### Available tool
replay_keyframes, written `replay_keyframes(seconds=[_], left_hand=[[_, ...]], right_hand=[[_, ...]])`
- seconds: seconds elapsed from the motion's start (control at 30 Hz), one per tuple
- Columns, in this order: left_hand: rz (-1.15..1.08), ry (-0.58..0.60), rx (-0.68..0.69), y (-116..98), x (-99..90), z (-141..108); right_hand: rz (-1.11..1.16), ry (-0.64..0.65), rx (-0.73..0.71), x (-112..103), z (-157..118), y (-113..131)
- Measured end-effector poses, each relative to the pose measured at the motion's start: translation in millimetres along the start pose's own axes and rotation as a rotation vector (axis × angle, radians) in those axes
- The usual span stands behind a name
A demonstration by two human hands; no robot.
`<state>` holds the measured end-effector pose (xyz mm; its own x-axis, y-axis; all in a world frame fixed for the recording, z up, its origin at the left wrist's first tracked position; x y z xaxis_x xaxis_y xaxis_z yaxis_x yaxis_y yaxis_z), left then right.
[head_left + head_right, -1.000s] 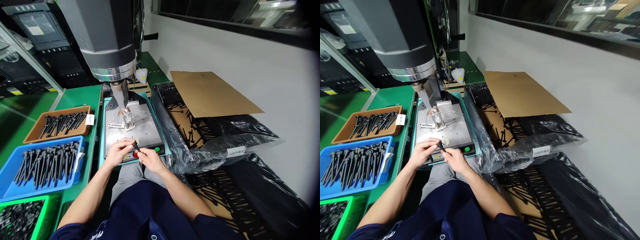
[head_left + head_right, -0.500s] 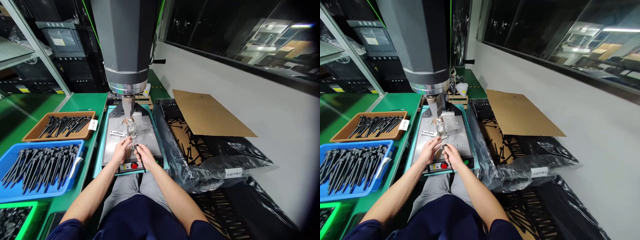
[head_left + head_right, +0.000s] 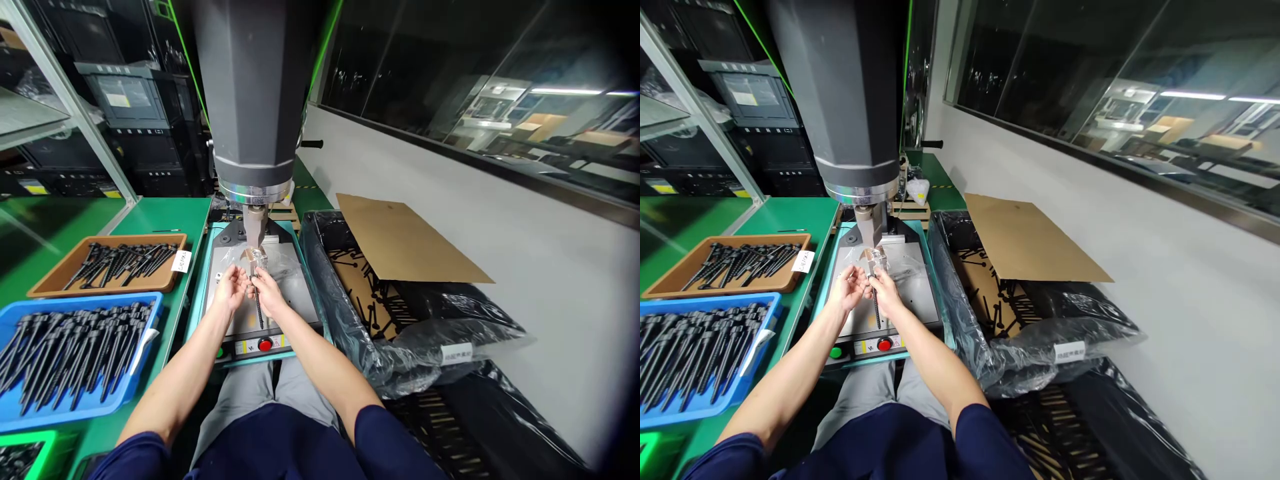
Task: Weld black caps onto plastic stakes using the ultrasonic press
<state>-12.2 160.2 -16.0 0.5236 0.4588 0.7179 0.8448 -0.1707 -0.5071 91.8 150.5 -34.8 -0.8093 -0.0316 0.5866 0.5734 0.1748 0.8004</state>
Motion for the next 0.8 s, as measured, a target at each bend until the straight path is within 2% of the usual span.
replay_keyframes(seconds=[0.17,0.3,0.43,0.57,0.8], left_hand=[[0.002,0.069,0.151,-11,7.1,-11],[0.057,0.122,0.194,-11,8.9,-17],[0.08,0.185,0.217,-9,10.4,-17],[0.103,0.178,0.199,-7,11.2,-15],[0.111,0.176,0.215,-16,18.7,-9]], right_hand=[[0.014,-0.072,-0.244,-1,0,3],[-0.121,-0.209,-0.404,-13,0,13],[-0.303,-0.294,-0.578,-21,2,37],[-0.409,-0.255,-0.628,-16,5,53],[-0.355,-0.087,-0.612,5,22,54]])
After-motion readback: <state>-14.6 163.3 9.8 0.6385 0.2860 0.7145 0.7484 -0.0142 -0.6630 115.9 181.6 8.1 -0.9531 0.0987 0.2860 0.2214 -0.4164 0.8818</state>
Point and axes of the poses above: each hand's wrist, its own z-axis towards the middle knuckle, its own x-axis out of the palm, y = z × x, the point moved 5 cm from there along z, towards the middle knuckle, and after that the axes turned 1 degree about x, right-handed, at the moved point
